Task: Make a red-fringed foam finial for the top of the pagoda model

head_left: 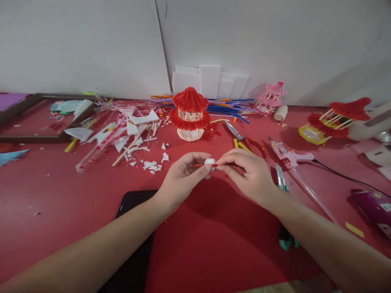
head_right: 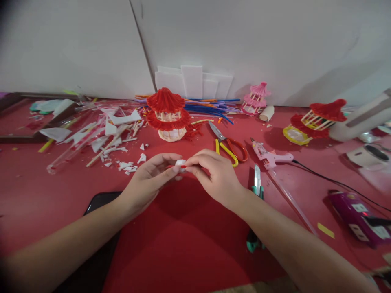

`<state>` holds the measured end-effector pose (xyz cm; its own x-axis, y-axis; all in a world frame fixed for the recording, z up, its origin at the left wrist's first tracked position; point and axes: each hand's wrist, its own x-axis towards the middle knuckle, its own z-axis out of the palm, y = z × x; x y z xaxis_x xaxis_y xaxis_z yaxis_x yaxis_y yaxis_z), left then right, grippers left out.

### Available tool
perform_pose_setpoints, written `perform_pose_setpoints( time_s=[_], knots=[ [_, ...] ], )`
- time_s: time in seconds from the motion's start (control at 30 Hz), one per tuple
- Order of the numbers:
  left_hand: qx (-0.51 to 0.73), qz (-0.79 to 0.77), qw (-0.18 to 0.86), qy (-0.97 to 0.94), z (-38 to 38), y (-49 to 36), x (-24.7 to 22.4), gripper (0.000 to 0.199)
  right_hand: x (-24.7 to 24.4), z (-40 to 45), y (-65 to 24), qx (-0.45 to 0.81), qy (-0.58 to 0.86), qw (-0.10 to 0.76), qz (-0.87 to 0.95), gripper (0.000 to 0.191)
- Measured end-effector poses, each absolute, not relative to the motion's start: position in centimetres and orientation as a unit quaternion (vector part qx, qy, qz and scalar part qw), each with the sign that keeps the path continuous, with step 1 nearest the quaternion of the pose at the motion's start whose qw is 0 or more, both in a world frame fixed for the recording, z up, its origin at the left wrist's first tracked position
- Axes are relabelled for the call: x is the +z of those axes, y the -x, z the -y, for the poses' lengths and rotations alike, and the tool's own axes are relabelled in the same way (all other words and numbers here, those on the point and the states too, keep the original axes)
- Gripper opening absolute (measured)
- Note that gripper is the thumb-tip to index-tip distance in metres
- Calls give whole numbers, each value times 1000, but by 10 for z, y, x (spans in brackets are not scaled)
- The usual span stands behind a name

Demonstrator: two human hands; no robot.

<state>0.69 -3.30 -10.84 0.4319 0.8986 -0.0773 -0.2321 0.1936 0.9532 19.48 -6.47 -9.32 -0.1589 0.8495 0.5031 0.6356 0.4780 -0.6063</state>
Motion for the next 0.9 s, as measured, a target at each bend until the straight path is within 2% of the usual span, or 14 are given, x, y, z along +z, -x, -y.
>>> perform_pose_setpoints(
  time_s=[0.33, 0.9],
  knots=[
    [416, -333, 684, -498, 32, -8, -107, 25, -93, 66, -195, 132, 461, 433, 763, 8],
    [448, -298, 658, -528, 40, -7, -102, 19, -87, 66, -196, 370, 450, 516, 628, 7]
  ],
)
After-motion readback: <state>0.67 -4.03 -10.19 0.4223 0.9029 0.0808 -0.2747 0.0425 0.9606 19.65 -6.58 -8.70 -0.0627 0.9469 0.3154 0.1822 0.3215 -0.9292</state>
